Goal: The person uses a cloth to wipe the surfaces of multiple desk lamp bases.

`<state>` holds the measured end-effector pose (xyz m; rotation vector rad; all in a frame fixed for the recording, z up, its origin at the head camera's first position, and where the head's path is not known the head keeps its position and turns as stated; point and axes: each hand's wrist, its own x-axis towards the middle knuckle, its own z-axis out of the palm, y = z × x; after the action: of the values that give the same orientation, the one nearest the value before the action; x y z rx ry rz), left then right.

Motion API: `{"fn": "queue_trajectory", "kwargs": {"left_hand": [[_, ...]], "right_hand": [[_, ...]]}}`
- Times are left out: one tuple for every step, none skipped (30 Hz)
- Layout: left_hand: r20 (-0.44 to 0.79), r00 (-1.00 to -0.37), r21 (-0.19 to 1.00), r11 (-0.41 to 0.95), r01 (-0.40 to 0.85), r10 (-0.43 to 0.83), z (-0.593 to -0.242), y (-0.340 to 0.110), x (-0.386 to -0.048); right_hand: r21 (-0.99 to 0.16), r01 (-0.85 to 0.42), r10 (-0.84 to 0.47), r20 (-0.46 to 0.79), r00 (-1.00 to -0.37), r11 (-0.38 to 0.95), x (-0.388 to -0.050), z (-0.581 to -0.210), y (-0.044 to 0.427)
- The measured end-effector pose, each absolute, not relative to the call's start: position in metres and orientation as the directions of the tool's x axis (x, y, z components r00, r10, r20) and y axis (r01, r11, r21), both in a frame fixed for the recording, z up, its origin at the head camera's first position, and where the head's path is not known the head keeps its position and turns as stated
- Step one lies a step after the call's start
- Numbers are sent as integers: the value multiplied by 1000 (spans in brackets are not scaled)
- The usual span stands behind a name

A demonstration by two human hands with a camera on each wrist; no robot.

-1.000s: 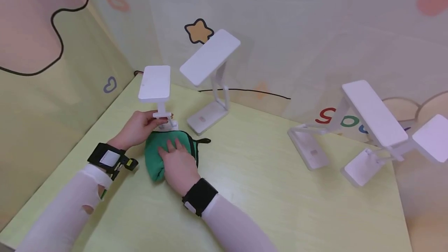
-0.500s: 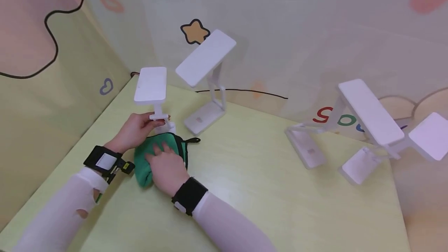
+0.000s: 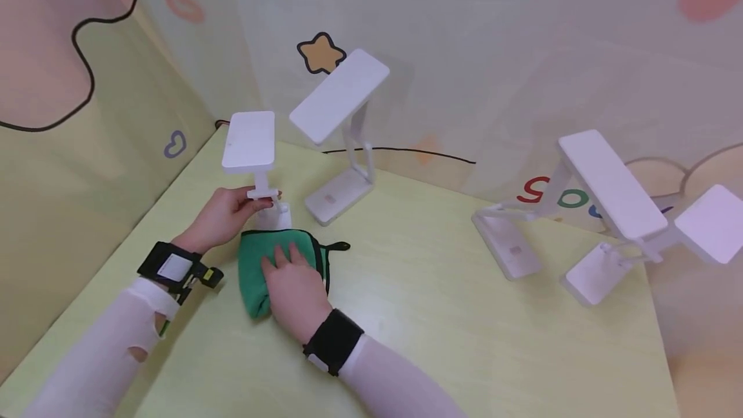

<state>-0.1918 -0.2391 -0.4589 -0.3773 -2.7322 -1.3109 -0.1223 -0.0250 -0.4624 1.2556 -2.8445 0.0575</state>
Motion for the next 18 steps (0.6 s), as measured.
{"fn": "queue_trajectory", "kwargs": {"left_hand": [[185,-966,755,603,258,182,-459,-240,-192],[188,-966,753,604,259,180,-459,-240,-191],[192,-965,752,605,262,178,-459,-240,-191],[195,-965,753,604,262,176,-459,-241,-191],[199,-965,753,603,264,174,-459,-241,-191],[202,-964,755,600,265,172,-459,-240,-191],[205,-964,756,599,266,169,-460,-240,-191],[209,-964,755,598,268,167,-461,-240,-191],[211,-963,757,596,268,165,-461,-239,-192],[211,-963,759,593,268,165,-461,-238,-192],[214,-963,759,592,271,166,-462,-238,-192],[215,-962,759,591,273,168,-462,-237,-193],[214,-962,761,588,274,171,-462,-237,-193],[212,-962,762,587,274,174,-463,-237,-193],[208,-962,761,589,272,176,-463,-238,-193],[206,-962,758,592,272,178,-463,-239,-192],[205,-962,754,599,271,178,-463,-241,-192],[202,-964,752,603,267,175,-463,-243,-191]], "right_hand": [[5,-747,-746,39,-665,665,-119,-460,-25],[26,-754,-754,41,-655,656,-116,-458,-26],[36,-760,-761,43,-647,648,-115,-457,-27],[37,-765,-766,48,-641,643,-115,-456,-29],[36,-768,-768,56,-638,640,-117,-457,-32],[20,-767,-766,67,-639,641,-120,-459,-35],[0,-763,-760,74,-645,647,-125,-462,-38],[-26,-756,-752,83,-654,654,-130,-465,-40],[-54,-747,-742,88,-664,662,-135,-468,-42],[-77,-739,-734,91,-674,669,-139,-471,-44],[-97,-733,-727,91,-681,674,-143,-473,-44],[-117,-727,-723,86,-686,676,-145,-474,-43],[-127,-724,-721,77,-689,678,-145,-474,-41],[-139,-722,-722,64,-689,678,-144,-473,-38],[-153,-723,-726,44,-686,674,-141,-471,-34],[-167,-727,-734,24,-679,666,-138,-467,-30],[-184,-730,-741,8,-671,659,-134,-462,-24],[-204,-732,-748,-1,-664,650,-130,-456,-18]]}}
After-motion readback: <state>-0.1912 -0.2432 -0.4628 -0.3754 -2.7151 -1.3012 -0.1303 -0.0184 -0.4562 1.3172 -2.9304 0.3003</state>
